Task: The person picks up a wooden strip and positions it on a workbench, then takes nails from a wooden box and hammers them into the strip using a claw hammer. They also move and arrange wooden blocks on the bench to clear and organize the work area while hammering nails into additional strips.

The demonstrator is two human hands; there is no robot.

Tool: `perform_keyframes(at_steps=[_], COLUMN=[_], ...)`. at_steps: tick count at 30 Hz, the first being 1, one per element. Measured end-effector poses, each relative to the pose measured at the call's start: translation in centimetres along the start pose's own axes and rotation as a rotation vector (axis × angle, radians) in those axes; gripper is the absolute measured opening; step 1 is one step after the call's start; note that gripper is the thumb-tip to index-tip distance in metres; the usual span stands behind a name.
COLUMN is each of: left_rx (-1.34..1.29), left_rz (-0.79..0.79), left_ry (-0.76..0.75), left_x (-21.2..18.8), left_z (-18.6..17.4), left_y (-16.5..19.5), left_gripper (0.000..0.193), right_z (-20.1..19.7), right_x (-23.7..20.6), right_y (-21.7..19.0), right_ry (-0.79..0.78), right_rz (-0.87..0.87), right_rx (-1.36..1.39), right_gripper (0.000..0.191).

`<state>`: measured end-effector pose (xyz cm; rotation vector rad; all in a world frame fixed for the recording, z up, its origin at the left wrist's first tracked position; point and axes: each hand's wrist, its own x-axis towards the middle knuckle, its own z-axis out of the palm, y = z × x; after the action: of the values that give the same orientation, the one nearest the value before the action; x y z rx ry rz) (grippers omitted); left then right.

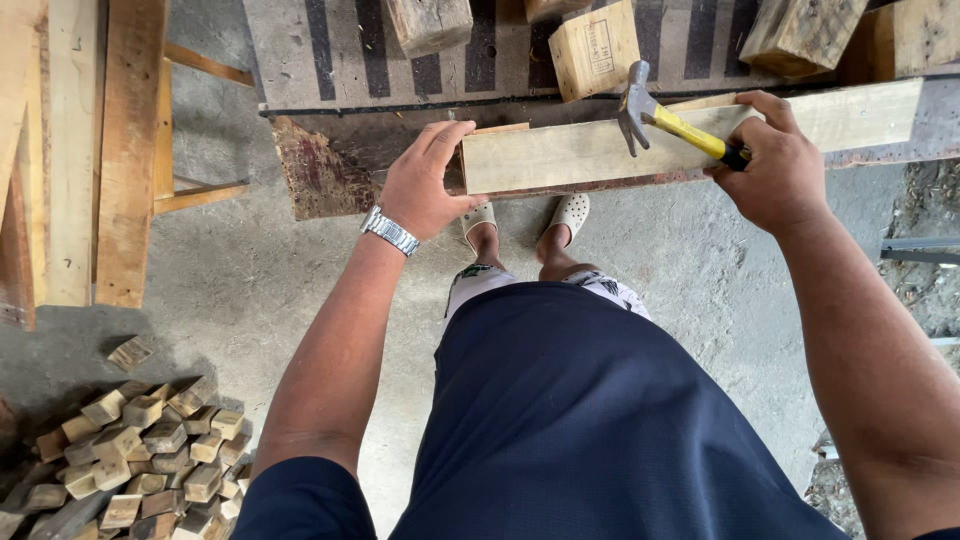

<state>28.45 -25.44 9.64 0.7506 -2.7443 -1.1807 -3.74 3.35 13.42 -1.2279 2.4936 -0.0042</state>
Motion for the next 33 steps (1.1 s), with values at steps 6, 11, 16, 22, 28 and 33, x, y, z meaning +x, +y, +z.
perform_keyframes(at_steps=[6,11,16,22,28,33], left_rx=[-0.103,-0.011,0.108,0.091,-0.048,-0.155], left_rz=[-0.071,0.008,-0.010,0.141,-0.057,-0.293], left_ry=[0.027,0.234,0.454,0.256,0.046,-0.194], left_x=[0.1,2.1,1.3,2.5,10.9,7.1], left_z=[1.9,5.0,7.3,17.7,22.8,18.3], left_y=[-0.6,-0.8,1.6,10.4,15.6,14.5], left_gripper=[0.095,0.094,0.081,0.059,0.073,0.064], right_z=[-0.5,-2.5,-4.2,-4.1,-3.6,-3.4], right_x=[-0.3,-0.3,0.0,-0.2,-0.8,-1.1], right_y=[1.6,3.7,5.2,6.8,8.2,8.5], right_ry=[0.072,0.171,0.079,0.097,0.098,0.114], right_rz=[-0.046,-0.145,-0.039,-0.101,-0.207,-0.280], right_rx=[0.115,0.149,0.270,0.274,0.286,0.275], right_gripper=[0.028,0.030,0.028,0.026,0.031,0.030])
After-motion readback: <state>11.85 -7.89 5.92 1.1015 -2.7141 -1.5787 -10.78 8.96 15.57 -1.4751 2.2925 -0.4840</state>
